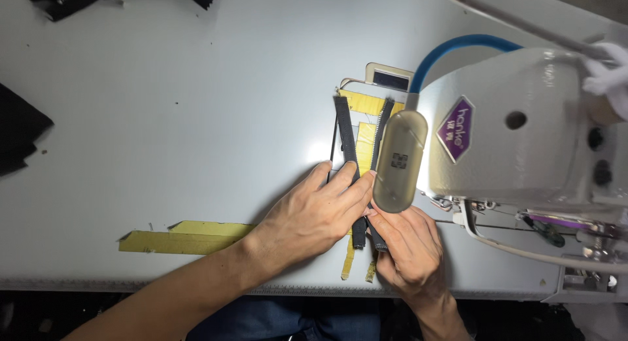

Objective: The person sews black fabric strips onto a zipper using a sewing machine. They guide the zipper and fabric under the needle, stitch along the edges, and then cut the thread. The person repeats this process for multiple zipper assemblies, stacking the finished items on the table.

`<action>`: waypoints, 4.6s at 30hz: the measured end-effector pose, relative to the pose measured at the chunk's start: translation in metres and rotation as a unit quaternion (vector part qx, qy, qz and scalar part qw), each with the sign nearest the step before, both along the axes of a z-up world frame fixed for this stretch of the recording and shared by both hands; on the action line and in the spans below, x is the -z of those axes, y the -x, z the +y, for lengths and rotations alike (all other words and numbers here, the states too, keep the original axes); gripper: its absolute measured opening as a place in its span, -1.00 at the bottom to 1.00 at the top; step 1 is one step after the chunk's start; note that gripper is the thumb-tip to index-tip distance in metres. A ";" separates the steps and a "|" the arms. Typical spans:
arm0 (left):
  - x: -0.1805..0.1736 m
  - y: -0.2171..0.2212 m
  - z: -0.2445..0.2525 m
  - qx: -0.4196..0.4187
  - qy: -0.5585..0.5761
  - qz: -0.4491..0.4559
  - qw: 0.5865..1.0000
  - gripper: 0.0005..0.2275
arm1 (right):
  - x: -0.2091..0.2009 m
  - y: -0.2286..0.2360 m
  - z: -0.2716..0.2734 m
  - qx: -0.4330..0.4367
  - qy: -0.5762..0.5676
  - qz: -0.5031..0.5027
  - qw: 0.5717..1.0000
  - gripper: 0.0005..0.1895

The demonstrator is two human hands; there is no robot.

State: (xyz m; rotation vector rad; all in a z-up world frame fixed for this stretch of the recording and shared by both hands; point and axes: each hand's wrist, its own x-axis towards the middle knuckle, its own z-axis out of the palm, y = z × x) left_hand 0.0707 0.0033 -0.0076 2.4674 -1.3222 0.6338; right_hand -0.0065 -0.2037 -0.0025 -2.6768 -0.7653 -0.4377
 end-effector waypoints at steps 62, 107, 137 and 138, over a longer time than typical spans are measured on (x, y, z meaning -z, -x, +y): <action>0.027 -0.070 0.008 0.136 0.036 -0.071 0.988 -0.83 | -0.004 -0.033 0.009 -0.032 -0.077 -0.100 0.992 -0.75; 0.008 -0.066 0.000 0.123 -0.035 -0.074 0.989 -0.87 | 0.008 -0.034 -0.011 0.013 0.001 -0.102 0.995 -0.50; 0.009 0.039 -0.077 -0.192 -0.016 0.020 0.981 -0.85 | 0.068 -0.023 -0.039 0.227 -0.401 0.157 0.873 -0.84; 0.012 0.038 -0.080 -0.190 -0.013 0.020 0.981 -0.83 | 0.085 -0.025 -0.051 0.260 -0.407 0.144 0.864 -0.85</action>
